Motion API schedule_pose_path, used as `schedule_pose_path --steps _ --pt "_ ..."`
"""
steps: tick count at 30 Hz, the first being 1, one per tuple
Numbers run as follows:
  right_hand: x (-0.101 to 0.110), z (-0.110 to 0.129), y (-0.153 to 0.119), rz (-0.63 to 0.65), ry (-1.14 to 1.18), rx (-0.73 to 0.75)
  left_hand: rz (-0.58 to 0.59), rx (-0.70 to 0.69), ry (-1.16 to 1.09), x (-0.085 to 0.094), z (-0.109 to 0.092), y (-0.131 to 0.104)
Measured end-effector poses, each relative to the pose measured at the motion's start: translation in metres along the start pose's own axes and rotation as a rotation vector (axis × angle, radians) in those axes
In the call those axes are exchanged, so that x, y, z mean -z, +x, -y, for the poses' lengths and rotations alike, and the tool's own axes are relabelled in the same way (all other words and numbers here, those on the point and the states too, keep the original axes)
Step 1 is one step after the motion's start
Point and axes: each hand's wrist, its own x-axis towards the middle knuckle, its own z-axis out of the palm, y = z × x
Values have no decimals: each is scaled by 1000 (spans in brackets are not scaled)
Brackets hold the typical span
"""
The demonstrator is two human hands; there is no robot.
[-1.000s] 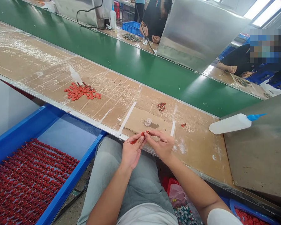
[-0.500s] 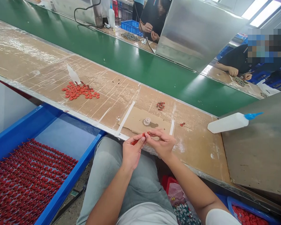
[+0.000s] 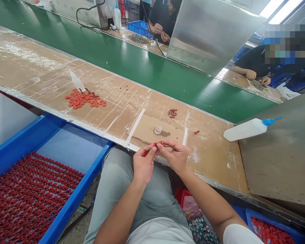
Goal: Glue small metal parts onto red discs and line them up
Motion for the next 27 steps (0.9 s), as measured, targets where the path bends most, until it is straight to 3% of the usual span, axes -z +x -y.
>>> schedule_pose_path --steps 13,27 --pt "-1 -4 -1 -31 86 -63 11 -5 11 -3 -1 -3" --pt "-1 -11 0 -3 281 -260 16 18 -14 -3 0 0"
